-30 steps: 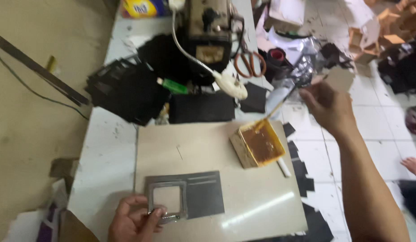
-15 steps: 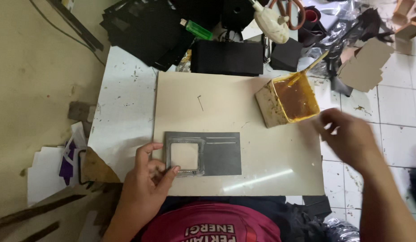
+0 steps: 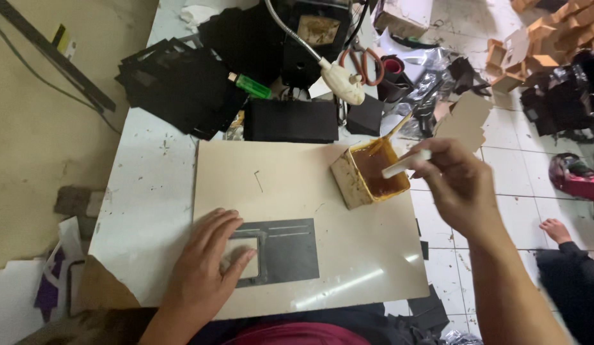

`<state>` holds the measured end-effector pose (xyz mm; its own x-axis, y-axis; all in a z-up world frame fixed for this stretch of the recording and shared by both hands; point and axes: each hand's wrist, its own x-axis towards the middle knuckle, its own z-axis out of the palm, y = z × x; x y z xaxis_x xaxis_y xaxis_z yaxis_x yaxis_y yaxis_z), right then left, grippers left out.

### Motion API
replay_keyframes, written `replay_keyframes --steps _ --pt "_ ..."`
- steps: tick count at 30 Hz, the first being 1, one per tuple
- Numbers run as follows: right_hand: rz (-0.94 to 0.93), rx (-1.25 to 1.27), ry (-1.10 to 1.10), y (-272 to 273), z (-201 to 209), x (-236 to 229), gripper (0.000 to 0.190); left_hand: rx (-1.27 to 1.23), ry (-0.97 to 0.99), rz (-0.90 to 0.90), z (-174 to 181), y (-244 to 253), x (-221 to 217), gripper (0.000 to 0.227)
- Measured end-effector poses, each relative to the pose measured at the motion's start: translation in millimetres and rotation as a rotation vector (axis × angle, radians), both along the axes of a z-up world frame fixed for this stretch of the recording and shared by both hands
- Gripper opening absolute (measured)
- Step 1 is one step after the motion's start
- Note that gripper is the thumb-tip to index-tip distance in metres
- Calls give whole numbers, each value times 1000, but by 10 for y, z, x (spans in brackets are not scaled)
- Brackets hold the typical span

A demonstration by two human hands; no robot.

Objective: The person applies glue to a rectangular frame using a small roller, then places a black rectangular piece onto the glued area and presses it down. They repeat this process with multiple frames and black pieces, occasionally using scissors to trim the material.

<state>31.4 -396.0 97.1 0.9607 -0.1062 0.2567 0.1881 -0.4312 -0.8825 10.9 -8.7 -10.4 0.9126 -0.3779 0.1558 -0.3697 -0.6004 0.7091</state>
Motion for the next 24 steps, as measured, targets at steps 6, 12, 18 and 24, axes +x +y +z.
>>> replay_keyframes --steps 6,12,18,24 --pt "-3 -420 -28 -36 -30 30 15 251 -382 -189 -75 -330 -180 70" --pt "-11 -240 -71 -20 -12 -71 15 583 -529 -142 -234 -806 -310 110" --pt "-68 -243 -29 -77 -7 -142 14 426 -317 -264 -120 -866 -368 70" --pt "-98 -193 -15 -102 0 -144 14 510 -504 -278 -260 -1077 -545 108"
